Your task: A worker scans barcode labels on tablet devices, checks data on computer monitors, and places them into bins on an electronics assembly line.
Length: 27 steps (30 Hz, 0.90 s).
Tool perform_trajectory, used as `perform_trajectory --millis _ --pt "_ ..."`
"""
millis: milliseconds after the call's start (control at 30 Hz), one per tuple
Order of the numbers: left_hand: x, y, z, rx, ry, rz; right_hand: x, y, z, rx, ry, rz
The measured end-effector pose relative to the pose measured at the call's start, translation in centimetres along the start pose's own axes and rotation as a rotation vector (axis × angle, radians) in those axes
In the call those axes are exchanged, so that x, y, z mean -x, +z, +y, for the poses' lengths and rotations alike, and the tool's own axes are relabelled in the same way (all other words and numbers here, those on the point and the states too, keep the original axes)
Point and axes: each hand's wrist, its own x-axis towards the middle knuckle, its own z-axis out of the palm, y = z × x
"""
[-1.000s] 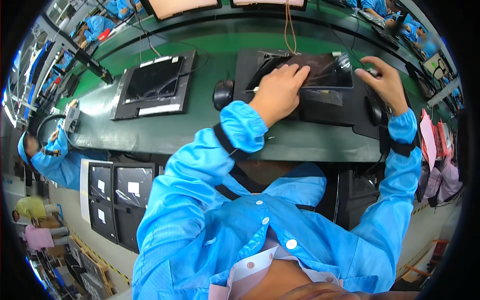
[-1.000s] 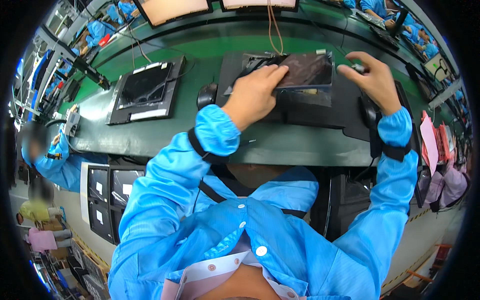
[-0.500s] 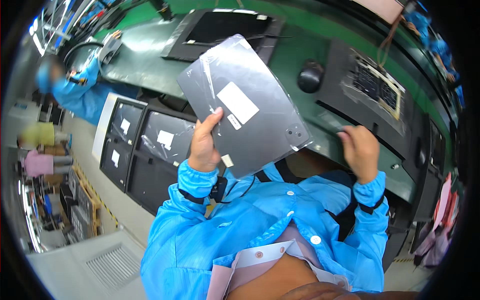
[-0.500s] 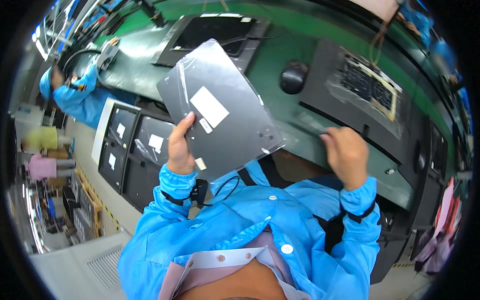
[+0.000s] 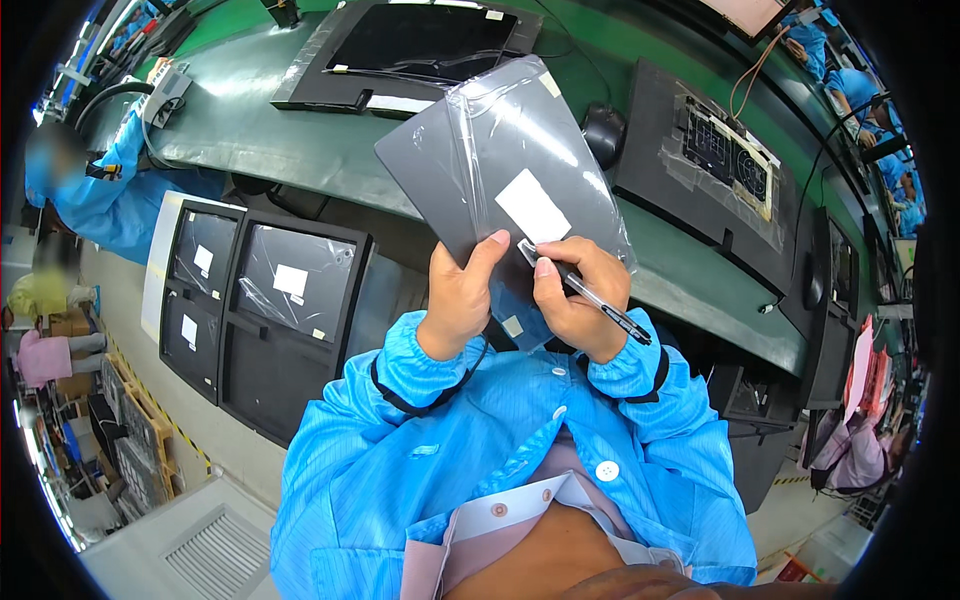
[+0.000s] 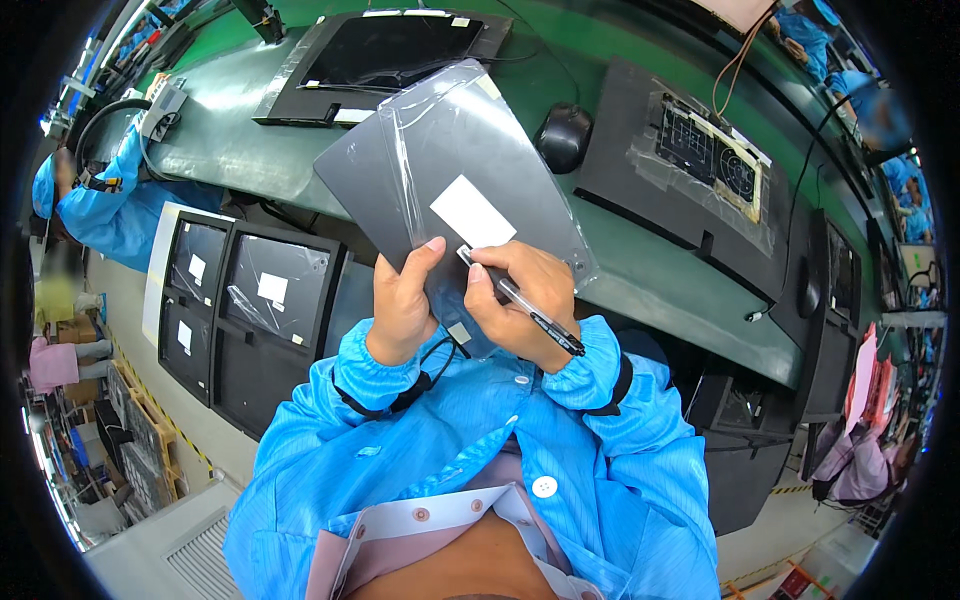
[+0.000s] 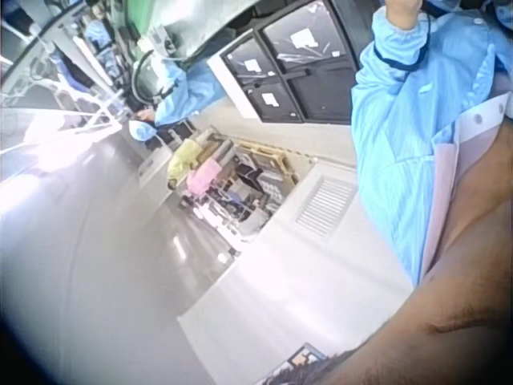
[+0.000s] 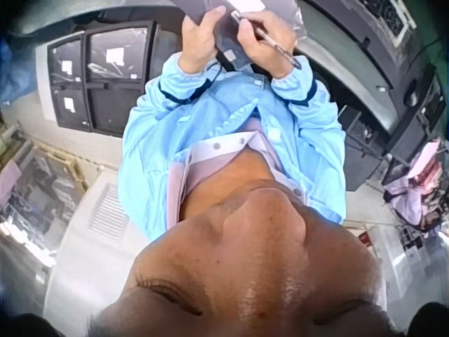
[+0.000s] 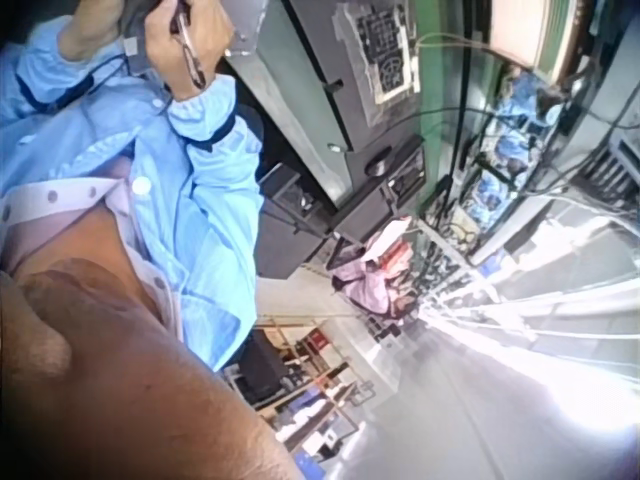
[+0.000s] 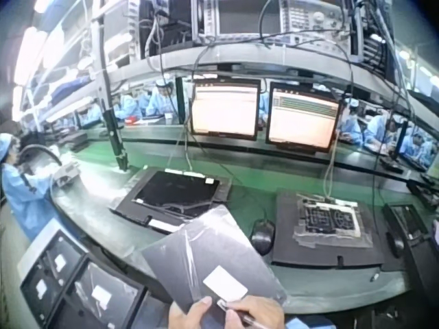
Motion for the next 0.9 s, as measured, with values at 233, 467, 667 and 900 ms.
perform_trajectory --millis 233,467,667,900 --pt "0.6 -0.6 0.1 -0.007 0.010 0.006 0.4 0.2 0.1 0.001 -0.004 -0.040" --pt "4.2 -5.2 8.6 -0.123 0.052 0.357 -0.9 -5.7 0.6 0.375 -0.067 -0.012" --pt "16.1 -19.5 14.6 0.014 0.131 0.766 1.0 -13.9 4.7 0.867 0.324 -0.272" --pt "25.3 -29.8 13.4 0.007 0.193 1.025 2.4 -13.0 5.4 0.750 0.277 -0.200"
